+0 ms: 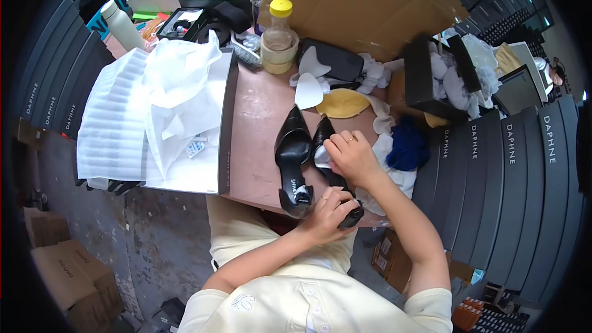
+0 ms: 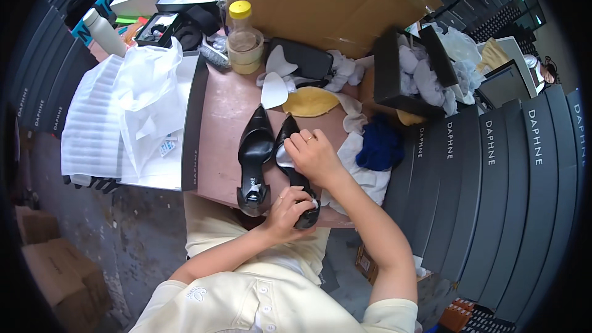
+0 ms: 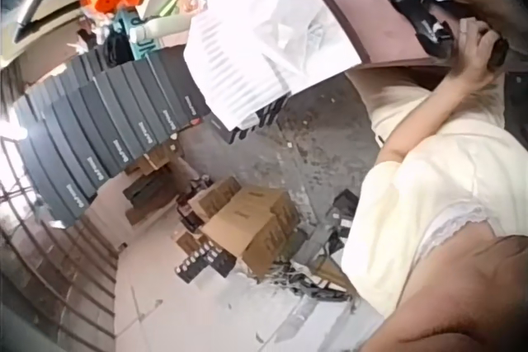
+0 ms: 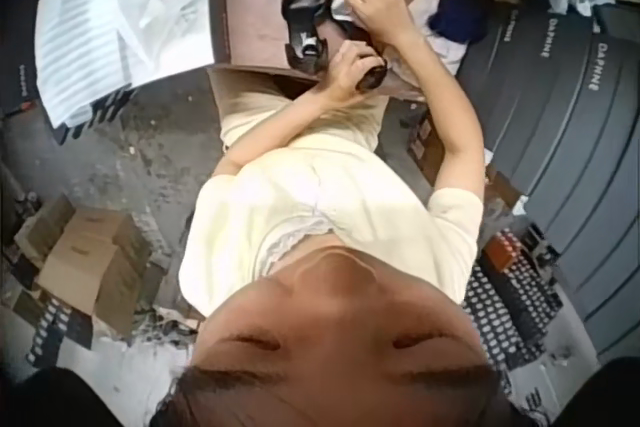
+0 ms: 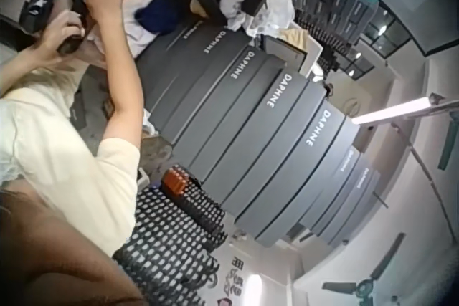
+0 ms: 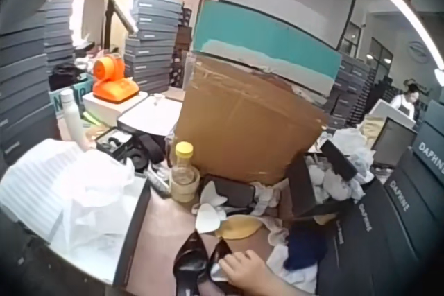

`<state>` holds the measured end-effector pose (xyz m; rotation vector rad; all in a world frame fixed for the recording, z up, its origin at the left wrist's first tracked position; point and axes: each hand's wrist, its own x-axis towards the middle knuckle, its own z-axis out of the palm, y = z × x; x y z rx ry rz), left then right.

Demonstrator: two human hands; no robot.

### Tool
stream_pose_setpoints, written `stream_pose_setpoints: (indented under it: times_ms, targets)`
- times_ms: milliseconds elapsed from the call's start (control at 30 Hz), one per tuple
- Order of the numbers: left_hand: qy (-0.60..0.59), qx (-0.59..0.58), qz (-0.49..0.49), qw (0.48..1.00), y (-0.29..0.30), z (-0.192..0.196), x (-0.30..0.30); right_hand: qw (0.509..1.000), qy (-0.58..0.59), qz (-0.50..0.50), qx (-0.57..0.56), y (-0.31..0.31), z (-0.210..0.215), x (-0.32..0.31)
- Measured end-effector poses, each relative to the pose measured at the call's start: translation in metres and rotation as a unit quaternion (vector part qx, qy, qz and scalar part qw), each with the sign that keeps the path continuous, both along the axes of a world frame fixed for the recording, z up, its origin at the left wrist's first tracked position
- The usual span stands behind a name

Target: The recorder is inspecting, cleaning, and packing pairs of shoes into boxes, including adding tissue paper and foam supports.

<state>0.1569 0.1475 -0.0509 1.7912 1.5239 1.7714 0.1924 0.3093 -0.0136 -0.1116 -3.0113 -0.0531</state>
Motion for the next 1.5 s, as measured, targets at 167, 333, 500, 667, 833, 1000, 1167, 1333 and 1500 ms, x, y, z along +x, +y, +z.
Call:
stream_pose_setpoints:
  times_ms: [167, 333, 500, 667, 833, 1000, 1167, 1333, 1500]
  targets:
    - [-0.003, 0.02, -0.013, 1.0, 0.002, -0.005, -0.001, 0.991, 0.102, 0.039, 0.072, -0.001, -0.01, -0.001]
    - [-0.009, 0.033, -0.012, 0.999, 0.005, -0.01, 0.002, 0.999, 0.01, 0.0, -0.052, -0.007, 0.0, -0.008]
    - [-0.029, 0.023, 0.001, 0.999, 0.004, -0.002, 0.001, 0.977, 0.162, -0.135, -0.012, -0.007, 0.051, 0.006]
    - [-0.025, 0.023, 0.004, 0.999, 0.008, 0.001, 0.006, 0.996, -0.035, -0.055, -0.054, -0.017, 0.032, 0.009]
    - [-0.023, 0.033, 0.006, 0.999, 0.007, -0.004, 0.006, 0.987, -0.158, -0.02, -0.012, -0.005, 0.009, -0.018]
    - [-0.018, 0.017, 0.0, 1.0, 0.003, -0.001, 0.003, 0.978, -0.05, -0.043, -0.196, -0.004, 0.034, 0.008]
    - [-0.03, 0.022, 0.018, 0.999, 0.007, 0.001, 0.005, 0.934, 0.108, -0.32, -0.112, -0.01, 0.082, 0.037]
    - [0.022, 0.101, 0.133, 0.986, 0.007, 0.006, 0.018, 0.897, -0.06, -0.151, -0.411, -0.018, 0.03, 0.03]
    - [0.004, 0.093, 0.1, 0.991, 0.008, -0.008, 0.023, 0.959, -0.115, -0.097, -0.241, -0.019, -0.033, -0.001]
